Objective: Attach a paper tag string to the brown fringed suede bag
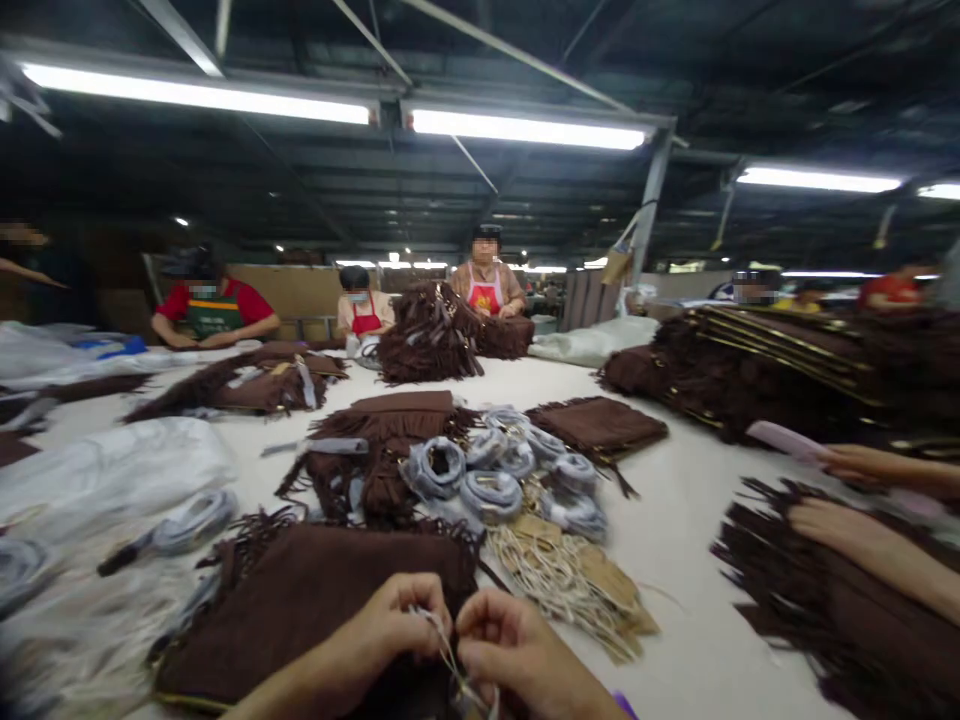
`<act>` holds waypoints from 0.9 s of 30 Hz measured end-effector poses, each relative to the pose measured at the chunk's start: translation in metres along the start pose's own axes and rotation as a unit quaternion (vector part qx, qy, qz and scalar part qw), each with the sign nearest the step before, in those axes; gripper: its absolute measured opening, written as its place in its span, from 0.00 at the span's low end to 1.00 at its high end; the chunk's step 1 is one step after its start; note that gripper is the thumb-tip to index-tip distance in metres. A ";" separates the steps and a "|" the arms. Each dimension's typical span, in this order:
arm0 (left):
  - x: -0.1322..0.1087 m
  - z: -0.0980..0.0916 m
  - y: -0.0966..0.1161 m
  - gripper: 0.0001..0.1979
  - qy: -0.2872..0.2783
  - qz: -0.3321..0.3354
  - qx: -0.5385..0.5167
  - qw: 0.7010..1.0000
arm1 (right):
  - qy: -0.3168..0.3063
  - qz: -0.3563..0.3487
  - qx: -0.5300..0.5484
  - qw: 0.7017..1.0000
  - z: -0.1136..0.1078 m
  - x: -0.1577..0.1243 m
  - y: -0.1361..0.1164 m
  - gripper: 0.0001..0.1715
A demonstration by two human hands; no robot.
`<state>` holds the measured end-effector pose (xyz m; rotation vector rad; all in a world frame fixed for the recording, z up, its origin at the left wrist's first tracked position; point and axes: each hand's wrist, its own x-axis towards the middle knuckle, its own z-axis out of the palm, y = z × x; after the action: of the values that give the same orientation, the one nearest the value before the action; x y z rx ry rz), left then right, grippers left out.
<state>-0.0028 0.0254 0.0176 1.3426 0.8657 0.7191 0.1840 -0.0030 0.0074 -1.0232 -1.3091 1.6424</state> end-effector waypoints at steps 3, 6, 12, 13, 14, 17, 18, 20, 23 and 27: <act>-0.002 0.003 0.006 0.06 -0.029 -0.004 -0.069 0.997 | -0.007 0.028 0.121 0.992 0.001 -0.009 -0.002 0.19; 0.000 0.001 0.010 0.07 -0.036 -0.004 -0.150 0.988 | -0.012 0.029 0.140 0.990 -0.001 -0.016 -0.008 0.14; 0.004 -0.002 0.007 0.10 -0.049 -0.014 -0.230 0.972 | -0.109 0.014 -0.018 0.994 -0.014 -0.026 -0.017 0.21; 0.004 -0.003 0.006 0.11 -0.052 -0.017 -0.234 0.971 | -0.127 -0.003 -0.026 0.992 -0.015 -0.028 -0.018 0.25; 0.005 -0.004 0.006 0.11 -0.054 -0.019 -0.238 0.970 | -0.140 -0.029 -0.037 0.989 -0.014 -0.029 -0.018 0.27; 0.006 -0.005 0.004 0.11 -0.049 -0.029 -0.237 0.970 | -0.141 -0.133 -0.170 0.966 -0.008 -0.031 -0.016 0.26; 0.007 -0.005 0.004 0.11 -0.044 -0.033 -0.231 0.971 | -0.128 -0.165 -0.232 0.950 -0.005 -0.030 -0.014 0.21; 0.007 -0.006 0.004 0.12 -0.032 -0.041 -0.219 0.974 | -0.092 -0.217 -0.318 0.918 0.001 -0.027 -0.009 0.11; 0.007 -0.006 0.002 0.15 -0.019 -0.052 -0.229 0.972 | 0.025 -0.241 -0.366 0.898 0.006 -0.021 -0.001 0.13; 0.007 -0.007 0.002 0.17 -0.004 -0.049 -0.253 0.966 | 0.122 -0.226 -0.457 0.852 0.003 -0.017 0.006 0.14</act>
<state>-0.0050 0.0346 0.0184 0.8404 0.6763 0.7920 0.1868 -0.0212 0.0041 -1.2489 -2.0059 0.4577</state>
